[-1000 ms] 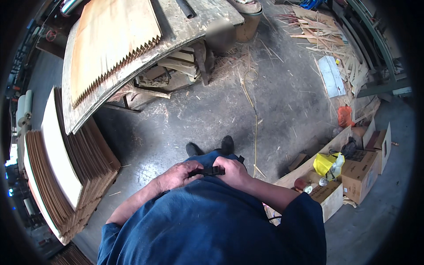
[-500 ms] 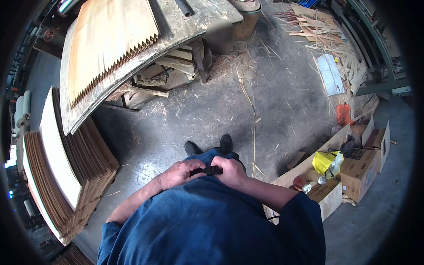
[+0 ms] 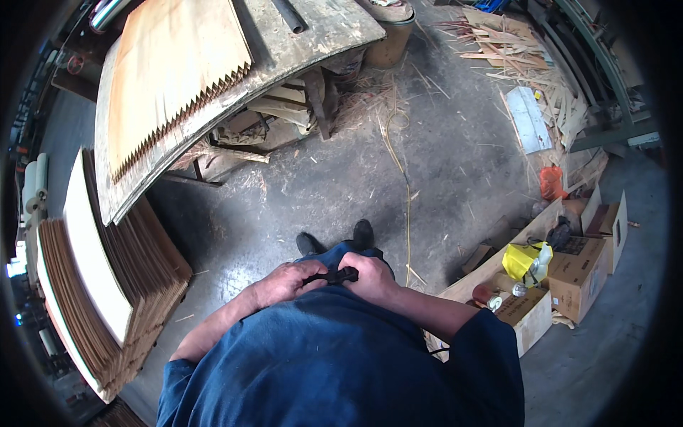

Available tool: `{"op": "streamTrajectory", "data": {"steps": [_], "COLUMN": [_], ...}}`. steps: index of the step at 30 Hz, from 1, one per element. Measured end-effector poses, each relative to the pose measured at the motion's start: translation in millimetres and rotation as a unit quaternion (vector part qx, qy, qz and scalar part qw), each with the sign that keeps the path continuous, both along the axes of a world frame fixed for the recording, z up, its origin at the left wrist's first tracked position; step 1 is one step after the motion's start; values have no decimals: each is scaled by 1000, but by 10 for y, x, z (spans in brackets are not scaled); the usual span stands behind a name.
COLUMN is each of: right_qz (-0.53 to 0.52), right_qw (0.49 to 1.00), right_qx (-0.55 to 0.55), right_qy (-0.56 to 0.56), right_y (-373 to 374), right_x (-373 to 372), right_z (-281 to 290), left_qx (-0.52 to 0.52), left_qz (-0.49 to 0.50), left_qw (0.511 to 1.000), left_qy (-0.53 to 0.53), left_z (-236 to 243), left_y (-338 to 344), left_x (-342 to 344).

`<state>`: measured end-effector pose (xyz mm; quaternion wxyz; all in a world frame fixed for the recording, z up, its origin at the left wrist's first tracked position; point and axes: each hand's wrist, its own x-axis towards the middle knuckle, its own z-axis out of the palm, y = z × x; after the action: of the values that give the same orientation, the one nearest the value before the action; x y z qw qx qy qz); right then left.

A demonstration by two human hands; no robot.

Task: The person operates a machine lever, guides finger-jointed wood sheets through the roller machine by hand, and fetches another stack of wood sheets to feed into the machine before unbuckling a strap.

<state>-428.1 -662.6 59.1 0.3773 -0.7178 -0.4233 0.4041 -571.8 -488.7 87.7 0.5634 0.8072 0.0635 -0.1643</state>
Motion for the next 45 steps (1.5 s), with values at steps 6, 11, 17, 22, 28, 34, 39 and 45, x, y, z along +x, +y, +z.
{"op": "streamTrajectory", "data": {"steps": [6,11,17,22,28,34,39,45], "right_qz": [-22,-64,-124,-128,-125,-125,-113,-112], "right_qw": [999,998,991,991,991,990,971,958], "right_qx": [12,-7,43,44,53,57,134,169], "right_qy": [-29,-9,12,-17,-12,-33,-163,-205], "right_y": [-47,-91,-135,-143,-144,-153,-187,-181], "right_x": [-19,-15,-56,-71,-89,-100,-89,-60], "right_z": [-7,39,-8,21,-1,19,104,119], "left_qx": [6,-88,-82,-61,-70,-67,-87,-184], "left_qz": [6,120,192,205,217,217,218,261], "left_qw": [999,989,978,977,973,974,971,946], "left_qy": [43,17,11,-19,-33,-20,38,49], "left_z": [-6,-76,-126,-193,-226,-200,-191,-187], "left_y": [14,-35,-77,-120,-140,-153,-147,-117], "left_x": [-31,-133,-225,-269,-296,-300,-293,-222]}}
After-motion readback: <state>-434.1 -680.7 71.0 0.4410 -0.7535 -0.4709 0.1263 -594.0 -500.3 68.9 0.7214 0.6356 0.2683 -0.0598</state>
